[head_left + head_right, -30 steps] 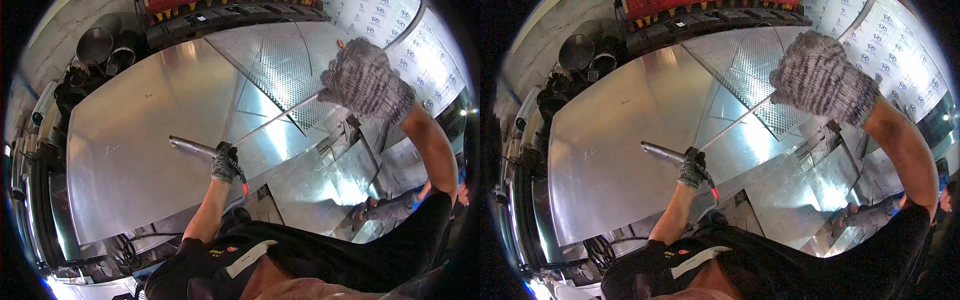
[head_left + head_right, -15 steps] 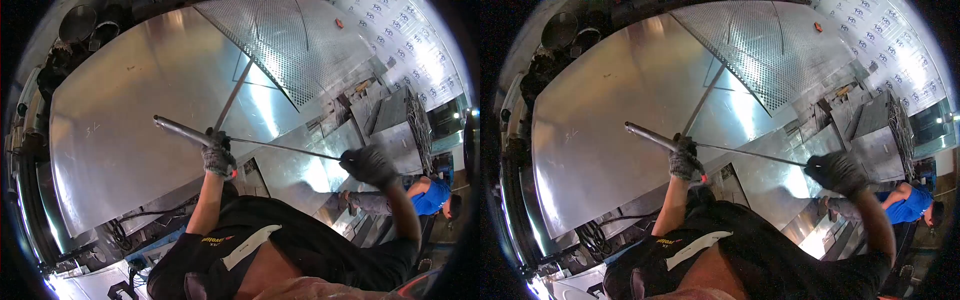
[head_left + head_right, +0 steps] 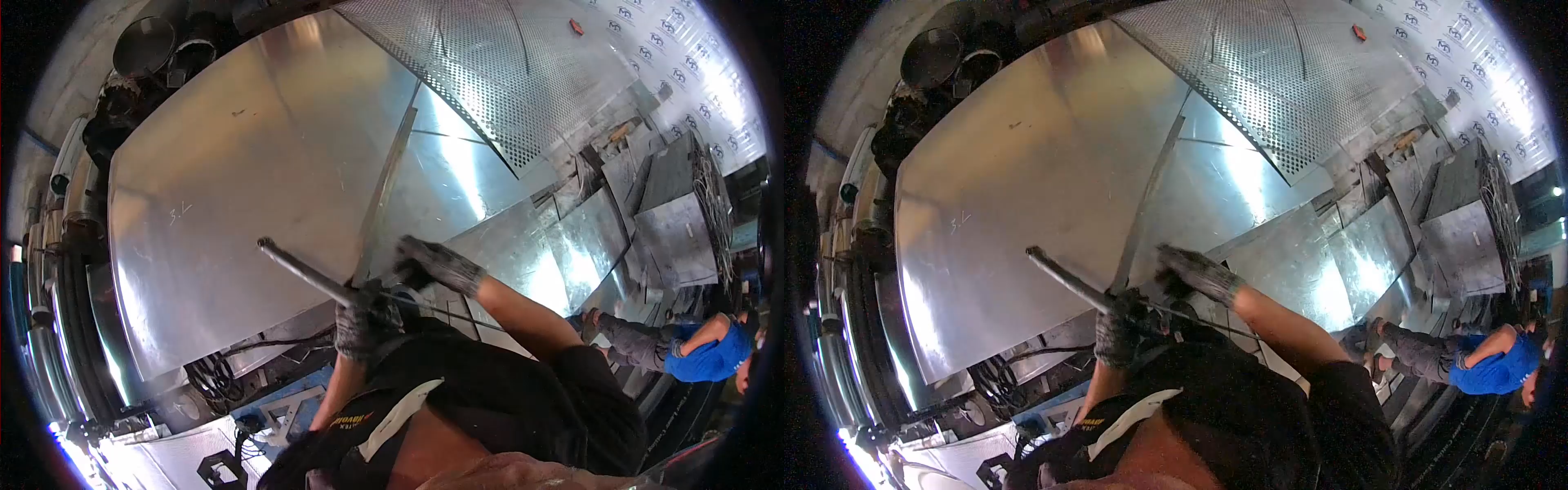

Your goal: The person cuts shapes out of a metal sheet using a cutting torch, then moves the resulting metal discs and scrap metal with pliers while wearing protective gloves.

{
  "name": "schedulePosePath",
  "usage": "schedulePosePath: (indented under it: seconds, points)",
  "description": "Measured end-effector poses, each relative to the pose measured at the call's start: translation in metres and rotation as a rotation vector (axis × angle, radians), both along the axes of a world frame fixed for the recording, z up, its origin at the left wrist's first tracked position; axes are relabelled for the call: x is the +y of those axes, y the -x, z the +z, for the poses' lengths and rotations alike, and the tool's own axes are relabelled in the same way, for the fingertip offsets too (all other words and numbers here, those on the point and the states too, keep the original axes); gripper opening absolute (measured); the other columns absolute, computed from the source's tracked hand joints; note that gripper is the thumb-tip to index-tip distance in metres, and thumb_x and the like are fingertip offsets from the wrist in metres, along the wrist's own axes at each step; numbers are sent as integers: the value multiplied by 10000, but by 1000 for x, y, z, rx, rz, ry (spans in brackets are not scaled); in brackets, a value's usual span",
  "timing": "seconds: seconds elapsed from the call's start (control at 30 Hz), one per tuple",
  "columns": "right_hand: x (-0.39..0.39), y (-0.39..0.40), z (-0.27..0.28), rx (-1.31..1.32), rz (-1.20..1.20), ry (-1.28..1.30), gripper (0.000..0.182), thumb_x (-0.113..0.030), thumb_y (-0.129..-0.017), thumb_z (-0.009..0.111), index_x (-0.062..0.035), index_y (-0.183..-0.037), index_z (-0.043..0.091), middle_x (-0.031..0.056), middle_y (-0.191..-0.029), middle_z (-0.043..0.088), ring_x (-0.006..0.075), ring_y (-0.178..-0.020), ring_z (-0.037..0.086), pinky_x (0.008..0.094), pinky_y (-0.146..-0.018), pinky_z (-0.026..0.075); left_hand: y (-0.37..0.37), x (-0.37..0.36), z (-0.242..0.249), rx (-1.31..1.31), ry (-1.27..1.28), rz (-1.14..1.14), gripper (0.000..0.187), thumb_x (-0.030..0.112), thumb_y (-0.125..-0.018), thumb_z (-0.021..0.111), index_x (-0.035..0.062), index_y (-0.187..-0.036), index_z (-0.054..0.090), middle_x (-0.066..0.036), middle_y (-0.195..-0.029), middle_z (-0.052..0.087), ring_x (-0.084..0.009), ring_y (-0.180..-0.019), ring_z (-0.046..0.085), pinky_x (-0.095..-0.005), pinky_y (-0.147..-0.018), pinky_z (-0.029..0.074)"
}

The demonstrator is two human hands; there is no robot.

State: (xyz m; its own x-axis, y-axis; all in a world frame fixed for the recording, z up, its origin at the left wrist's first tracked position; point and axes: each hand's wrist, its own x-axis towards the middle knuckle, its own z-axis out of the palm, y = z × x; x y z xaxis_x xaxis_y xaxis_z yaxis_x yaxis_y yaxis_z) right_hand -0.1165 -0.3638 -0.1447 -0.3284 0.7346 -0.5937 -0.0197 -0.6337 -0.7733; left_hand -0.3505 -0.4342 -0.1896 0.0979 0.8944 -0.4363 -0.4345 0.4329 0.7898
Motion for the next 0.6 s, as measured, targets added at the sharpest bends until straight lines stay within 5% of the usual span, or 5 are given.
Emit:
schedulePosePath:
  seconds: [0.1,0.37,0.43,0.5,0.6]
  points:
    - [40,58,-16,190,-68,-121,466,-459,-1020,584,-29,-1191,645,119,-941,706,201,-831,693,348,-736,559,-9,-22,18,163,62,-62,273,290,-916,719,28,-979,679,-46,-850,673,-142,-731,612,-323,-642,511]
    - [25,84,-24,-61,-411,-110,267,-297,-1029,556,-35,-1014,509,80,-760,607,218,-598,622,380,-553,514,11,-33,71,-149,81,144,298,142,-910,722,26,-1163,615,-102,-974,699,-194,-841,680,-348,-743,571]
    - [29,77,-111,-301,-112,-502,265,-278,-1029,547,-15,-1022,519,91,-754,609,223,-616,630,391,-552,505,36,-33,41,-133,-25,-88,523,291,-986,687,13,-1405,546,-144,-1284,674,-273,-1093,677,-421,-904,575]
    - [30,92,-150,-610,216,-776,366,-298,-1013,546,45,-884,542,251,-742,570,383,-776,630,495,-739,503,42,-22,23,-107,37,130,441,154,-907,760,53,-1304,596,-113,-1022,703,-232,-905,703,-379,-797,595]
    - [13,106,-79,-408,-24,-232,408,-334,-1003,563,72,-998,526,285,-805,613,407,-827,642,500,-761,508,69,-12,-9,-30,84,123,490,189,-906,778,67,-1337,582,-114,-1069,709,-226,-871,694,-367,-738,583]
